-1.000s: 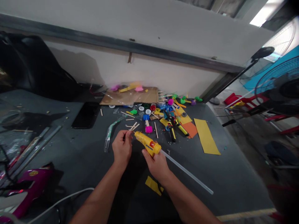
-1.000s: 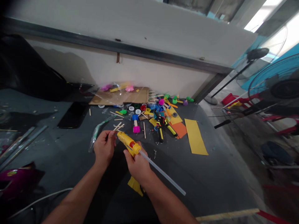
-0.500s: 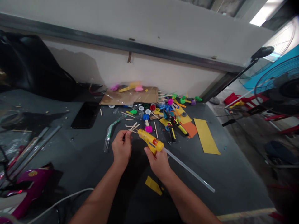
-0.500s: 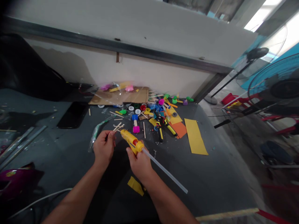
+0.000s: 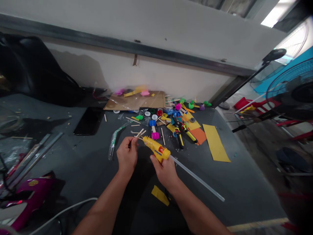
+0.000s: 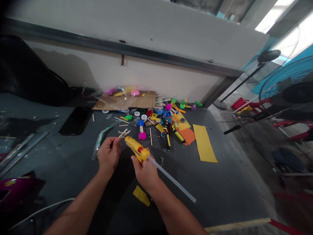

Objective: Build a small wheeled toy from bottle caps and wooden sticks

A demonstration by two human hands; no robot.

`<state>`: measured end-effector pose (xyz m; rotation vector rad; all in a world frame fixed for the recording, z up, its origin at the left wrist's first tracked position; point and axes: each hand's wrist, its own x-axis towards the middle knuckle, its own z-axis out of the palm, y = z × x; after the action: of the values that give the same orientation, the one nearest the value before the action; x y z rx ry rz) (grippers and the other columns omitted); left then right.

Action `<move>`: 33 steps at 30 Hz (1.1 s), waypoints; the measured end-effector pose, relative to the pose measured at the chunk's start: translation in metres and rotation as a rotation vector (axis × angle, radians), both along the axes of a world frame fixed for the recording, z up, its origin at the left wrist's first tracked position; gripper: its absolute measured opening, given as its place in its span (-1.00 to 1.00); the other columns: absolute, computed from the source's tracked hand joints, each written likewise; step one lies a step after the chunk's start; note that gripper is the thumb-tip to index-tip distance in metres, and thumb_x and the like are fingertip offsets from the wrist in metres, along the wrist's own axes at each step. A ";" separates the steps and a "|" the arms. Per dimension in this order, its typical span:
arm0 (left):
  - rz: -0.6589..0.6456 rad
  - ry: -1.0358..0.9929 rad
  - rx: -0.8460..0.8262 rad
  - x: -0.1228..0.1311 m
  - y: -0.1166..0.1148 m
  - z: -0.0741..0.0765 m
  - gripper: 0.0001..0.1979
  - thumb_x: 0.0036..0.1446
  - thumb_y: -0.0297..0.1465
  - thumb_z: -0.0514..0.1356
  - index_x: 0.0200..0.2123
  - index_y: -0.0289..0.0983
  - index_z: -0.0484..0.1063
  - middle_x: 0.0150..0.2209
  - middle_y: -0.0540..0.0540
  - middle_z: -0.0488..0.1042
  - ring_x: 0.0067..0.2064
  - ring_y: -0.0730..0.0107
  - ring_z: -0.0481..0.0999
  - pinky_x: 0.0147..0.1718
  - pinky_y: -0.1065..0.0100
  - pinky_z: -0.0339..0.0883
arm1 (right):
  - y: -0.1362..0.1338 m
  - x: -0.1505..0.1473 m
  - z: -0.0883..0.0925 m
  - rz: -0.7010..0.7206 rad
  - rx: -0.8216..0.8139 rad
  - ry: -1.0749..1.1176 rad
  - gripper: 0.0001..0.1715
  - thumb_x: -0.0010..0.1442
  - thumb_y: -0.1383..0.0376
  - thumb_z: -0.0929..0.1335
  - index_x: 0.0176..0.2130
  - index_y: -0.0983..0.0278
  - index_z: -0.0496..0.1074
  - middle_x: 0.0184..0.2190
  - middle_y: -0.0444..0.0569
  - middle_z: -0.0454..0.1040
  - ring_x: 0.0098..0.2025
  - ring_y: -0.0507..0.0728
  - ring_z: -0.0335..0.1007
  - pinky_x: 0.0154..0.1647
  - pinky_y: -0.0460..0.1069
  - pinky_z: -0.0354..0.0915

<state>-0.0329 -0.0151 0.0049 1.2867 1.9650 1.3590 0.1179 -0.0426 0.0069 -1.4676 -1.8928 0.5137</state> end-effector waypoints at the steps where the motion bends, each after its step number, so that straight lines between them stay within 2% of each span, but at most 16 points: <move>1: -0.004 0.000 0.001 0.000 0.000 0.000 -0.74 0.20 -0.21 0.05 -0.39 -0.23 0.40 -0.56 0.05 0.40 -0.54 0.45 0.37 -0.52 0.44 0.18 | 0.000 0.000 -0.001 0.013 0.013 -0.012 -0.59 0.24 0.12 0.21 -0.20 0.34 0.50 -0.26 0.16 0.54 -0.12 0.27 0.47 -0.05 0.10 0.36; 10: -0.022 0.060 0.014 -0.001 -0.001 0.000 -0.74 0.21 -0.21 0.04 -0.40 -0.23 0.38 -0.52 0.02 0.42 -0.49 0.42 0.40 -0.51 0.44 0.17 | 0.003 0.003 0.000 -0.050 -0.007 0.017 -0.62 0.24 0.13 0.23 -0.20 0.32 0.49 -0.29 0.13 0.53 -0.16 0.25 0.48 -0.10 0.08 0.38; 16: -0.018 0.071 0.020 -0.001 -0.001 -0.001 -0.74 0.22 -0.22 0.04 -0.41 -0.23 0.38 -0.54 0.03 0.41 -0.50 0.42 0.39 -0.50 0.44 0.18 | 0.001 0.001 0.000 -0.002 -0.004 -0.009 -0.64 0.23 0.14 0.23 -0.22 0.31 0.50 -0.31 0.12 0.54 -0.16 0.26 0.48 -0.06 0.10 0.36; 23: -0.028 0.077 0.023 -0.001 -0.001 -0.001 -0.76 0.21 -0.24 0.05 -0.41 -0.24 0.38 -0.52 0.00 0.43 -0.49 0.42 0.40 -0.51 0.44 0.16 | 0.005 0.005 0.004 -0.082 -0.018 0.017 -0.62 0.24 0.12 0.22 -0.23 0.30 0.49 -0.34 0.11 0.54 -0.20 0.26 0.49 -0.16 0.08 0.39; 29: -0.021 0.072 0.016 -0.002 0.000 0.000 -0.74 0.21 -0.23 0.04 -0.41 -0.23 0.39 -0.54 0.02 0.42 -0.51 0.42 0.39 -0.53 0.44 0.16 | 0.001 0.002 0.002 -0.016 -0.011 0.010 -0.63 0.23 0.13 0.23 -0.23 0.31 0.50 -0.33 0.12 0.54 -0.20 0.25 0.49 -0.13 0.08 0.38; 33: -0.017 0.079 0.016 -0.002 0.000 0.001 -0.75 0.21 -0.24 0.05 -0.42 -0.23 0.38 -0.54 0.02 0.42 -0.50 0.42 0.39 -0.52 0.44 0.16 | 0.004 0.004 0.003 -0.062 -0.011 0.019 -0.61 0.23 0.12 0.23 -0.22 0.33 0.50 -0.31 0.16 0.54 -0.17 0.29 0.48 -0.13 0.11 0.38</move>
<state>-0.0344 -0.0153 0.0055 1.3811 1.9937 1.3375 0.1219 -0.0387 0.0101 -1.5186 -1.8268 0.5080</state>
